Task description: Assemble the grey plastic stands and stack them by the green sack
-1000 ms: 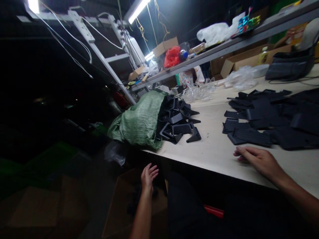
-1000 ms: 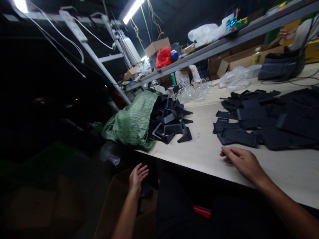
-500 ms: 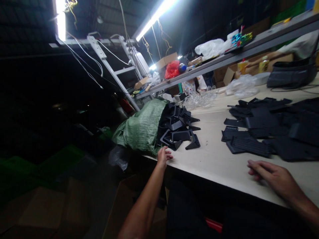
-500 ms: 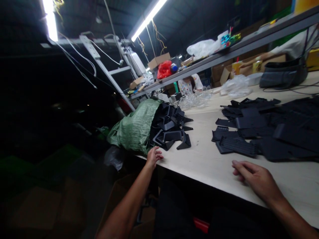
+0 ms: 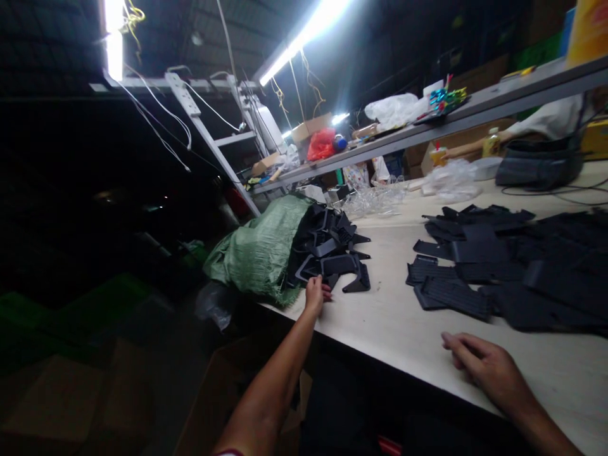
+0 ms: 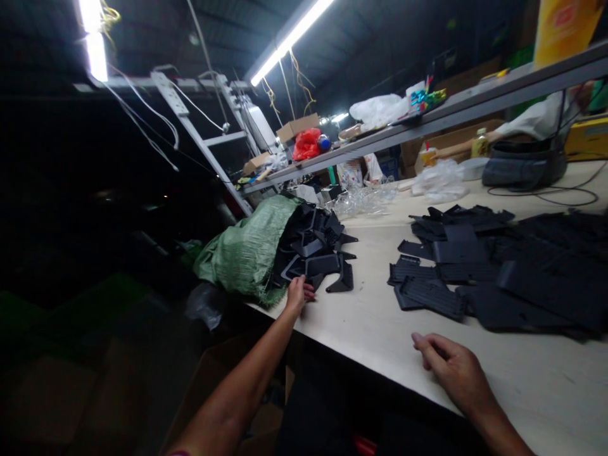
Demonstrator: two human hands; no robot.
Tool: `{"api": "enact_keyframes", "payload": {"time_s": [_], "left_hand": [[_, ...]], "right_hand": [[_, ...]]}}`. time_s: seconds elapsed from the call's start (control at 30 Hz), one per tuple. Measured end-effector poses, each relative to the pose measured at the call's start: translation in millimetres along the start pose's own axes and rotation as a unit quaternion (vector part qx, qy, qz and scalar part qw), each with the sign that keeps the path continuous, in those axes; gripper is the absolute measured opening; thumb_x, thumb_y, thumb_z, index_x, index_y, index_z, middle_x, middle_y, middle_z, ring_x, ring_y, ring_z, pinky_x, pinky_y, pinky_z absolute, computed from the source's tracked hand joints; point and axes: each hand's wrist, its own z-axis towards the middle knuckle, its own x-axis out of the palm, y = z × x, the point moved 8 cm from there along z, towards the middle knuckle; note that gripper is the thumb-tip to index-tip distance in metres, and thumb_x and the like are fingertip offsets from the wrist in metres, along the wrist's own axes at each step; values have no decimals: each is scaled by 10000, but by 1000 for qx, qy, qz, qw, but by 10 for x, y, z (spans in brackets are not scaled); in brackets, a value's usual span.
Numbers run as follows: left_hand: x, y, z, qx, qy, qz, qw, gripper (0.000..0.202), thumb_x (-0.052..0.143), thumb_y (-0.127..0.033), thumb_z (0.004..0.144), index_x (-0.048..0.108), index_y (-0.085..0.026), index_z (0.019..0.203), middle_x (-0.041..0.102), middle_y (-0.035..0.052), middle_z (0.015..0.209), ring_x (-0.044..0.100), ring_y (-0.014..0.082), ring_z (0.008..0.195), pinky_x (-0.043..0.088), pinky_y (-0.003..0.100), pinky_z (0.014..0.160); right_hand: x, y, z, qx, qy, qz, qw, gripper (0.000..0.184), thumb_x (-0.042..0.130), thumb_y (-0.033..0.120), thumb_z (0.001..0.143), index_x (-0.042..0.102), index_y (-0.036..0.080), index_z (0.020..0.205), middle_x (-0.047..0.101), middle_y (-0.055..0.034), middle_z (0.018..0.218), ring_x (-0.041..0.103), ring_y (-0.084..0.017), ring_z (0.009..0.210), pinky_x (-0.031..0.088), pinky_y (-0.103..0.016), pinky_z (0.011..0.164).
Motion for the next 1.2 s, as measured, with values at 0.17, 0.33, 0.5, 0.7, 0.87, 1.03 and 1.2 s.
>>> {"api": "enact_keyframes", "payload": {"time_s": [0.17,0.33,0.5,0.7,0.87,1.03,1.2], "left_hand": [[76,-30,-56,11,32,26,999,345,574,-466,1037,628,-150,1165,652,-14,791,580,99,547,519,241,511],[-184,-136,-243,73,16,65,995,302,589,-457,1012,617,-161,1063,611,-40,720,560,102,503,487,242,500],[-61,-338,-622,160,62,155,973,234,727,-427,858,681,-207,919,656,-6,729,599,145,544,473,259,534],[568,-698,-789,244,113,255,929,282,753,-431,863,728,-256,1083,746,62,947,654,208,735,491,315,745],[1086,-893,-548,254,120,292,914,544,771,-468,861,635,-220,1325,741,152,1020,694,354,1000,477,426,932],[1478,-900,-344,242,145,292,914,608,809,-356,829,602,-222,1385,734,124,911,698,373,992,472,453,976],[1620,-807,-305,232,178,247,924,609,756,-161,777,641,-245,1369,702,64,834,679,331,940,468,395,962]], "right_hand": [[-19,-55,-17,2,-11,27,1000,609,574,759,892,756,186,793,575,-16,611,500,-151,515,404,-251,456],[-24,69,-23,-25,-25,12,999,584,579,728,909,751,190,759,570,-12,586,521,-166,538,426,-266,504],[-48,157,-38,-34,-35,10,999,583,571,717,923,746,192,739,571,-16,584,532,-181,552,429,-281,525],[-79,150,-49,-29,-36,18,999,554,592,684,932,740,188,734,563,-11,596,520,-173,557,420,-279,529],[-97,133,-57,-12,-45,28,998,558,608,693,920,748,178,757,563,-8,598,498,-159,533,398,-273,503],[-109,132,-70,-19,-64,29,997,545,620,681,921,750,182,746,570,-9,589,524,-164,544,432,-267,519],[-96,120,-73,-11,-89,15,996,553,629,704,892,759,190,736,574,-14,574,536,-170,532,446,-264,500]]}}
